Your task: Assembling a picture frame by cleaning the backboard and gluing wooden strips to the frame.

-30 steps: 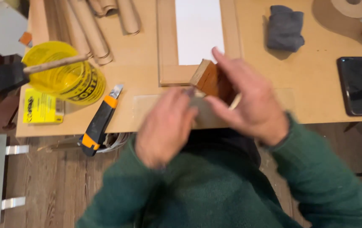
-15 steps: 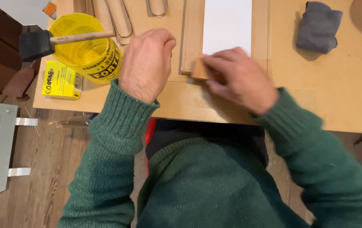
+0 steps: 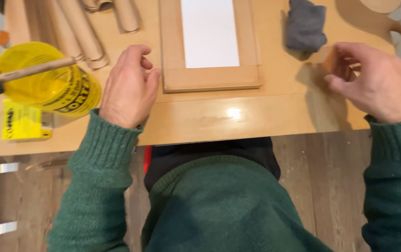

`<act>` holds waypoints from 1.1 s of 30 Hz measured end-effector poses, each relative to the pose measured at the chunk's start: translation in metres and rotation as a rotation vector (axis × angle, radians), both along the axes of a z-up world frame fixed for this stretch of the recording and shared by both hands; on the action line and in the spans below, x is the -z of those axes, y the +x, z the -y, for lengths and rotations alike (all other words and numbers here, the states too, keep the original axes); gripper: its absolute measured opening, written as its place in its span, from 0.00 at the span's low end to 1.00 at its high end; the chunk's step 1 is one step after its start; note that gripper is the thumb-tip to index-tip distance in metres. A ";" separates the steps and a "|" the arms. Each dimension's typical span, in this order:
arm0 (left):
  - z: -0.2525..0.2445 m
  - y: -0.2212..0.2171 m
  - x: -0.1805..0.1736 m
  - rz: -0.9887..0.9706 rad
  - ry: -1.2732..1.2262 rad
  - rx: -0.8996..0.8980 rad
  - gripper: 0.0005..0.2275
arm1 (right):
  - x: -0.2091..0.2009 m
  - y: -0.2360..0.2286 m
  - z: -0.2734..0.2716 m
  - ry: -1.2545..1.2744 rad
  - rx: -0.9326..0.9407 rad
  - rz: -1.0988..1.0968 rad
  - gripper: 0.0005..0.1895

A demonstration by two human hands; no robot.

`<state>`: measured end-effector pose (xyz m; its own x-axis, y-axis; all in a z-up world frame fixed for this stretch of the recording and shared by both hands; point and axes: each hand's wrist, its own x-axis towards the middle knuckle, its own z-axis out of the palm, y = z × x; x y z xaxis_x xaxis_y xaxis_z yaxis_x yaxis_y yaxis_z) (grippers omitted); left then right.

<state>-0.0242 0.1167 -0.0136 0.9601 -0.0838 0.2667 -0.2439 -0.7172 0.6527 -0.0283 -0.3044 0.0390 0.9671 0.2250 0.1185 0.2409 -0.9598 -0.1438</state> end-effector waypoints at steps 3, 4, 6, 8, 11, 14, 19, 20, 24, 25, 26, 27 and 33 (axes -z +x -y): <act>0.003 0.003 0.002 -0.050 0.018 -0.008 0.17 | 0.030 0.002 0.056 0.050 0.162 0.009 0.27; 0.005 0.004 0.006 -0.050 0.014 0.004 0.17 | 0.038 0.004 0.063 0.046 0.173 0.010 0.27; 0.003 0.006 0.010 -0.060 0.023 0.011 0.18 | 0.055 0.013 0.074 -0.027 0.242 -0.008 0.23; 0.005 0.007 0.007 -0.061 0.026 0.008 0.19 | 0.057 0.022 0.064 -0.019 0.209 0.056 0.23; 0.005 0.006 0.005 -0.084 0.026 -0.004 0.19 | 0.046 0.040 0.031 0.085 0.140 0.158 0.25; 0.004 0.006 0.006 -0.107 0.027 -0.010 0.18 | 0.048 0.071 0.015 0.194 0.093 0.200 0.28; 0.001 0.013 0.009 -0.173 0.001 -0.038 0.16 | 0.068 0.128 0.012 0.083 0.051 0.119 0.33; -0.001 0.015 0.012 -0.114 0.003 -0.024 0.14 | 0.067 0.134 0.013 0.059 0.079 0.027 0.34; 0.006 0.002 -0.030 -0.069 -0.172 0.056 0.08 | 0.067 0.133 0.010 0.036 0.133 -0.164 0.33; -0.002 -0.006 -0.028 -0.068 -0.172 0.055 0.08 | 0.069 0.132 0.012 0.036 0.132 -0.163 0.33; -0.010 -0.014 -0.026 -0.107 -0.583 0.281 0.12 | 0.071 0.130 0.013 0.044 0.128 -0.147 0.32; -0.018 -0.024 -0.024 -0.142 -0.994 0.505 0.19 | 0.073 0.129 0.014 0.052 0.120 -0.134 0.32; -0.076 -0.035 -0.041 0.073 -1.263 1.316 0.37 | 0.027 0.096 -0.022 0.059 0.283 -0.259 0.34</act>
<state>-0.0592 0.1926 0.0271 0.4287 -0.4271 0.7961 -0.2275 0.8017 0.5527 0.0679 -0.2821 0.0123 0.9895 -0.0552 -0.1335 -0.0841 -0.9714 -0.2220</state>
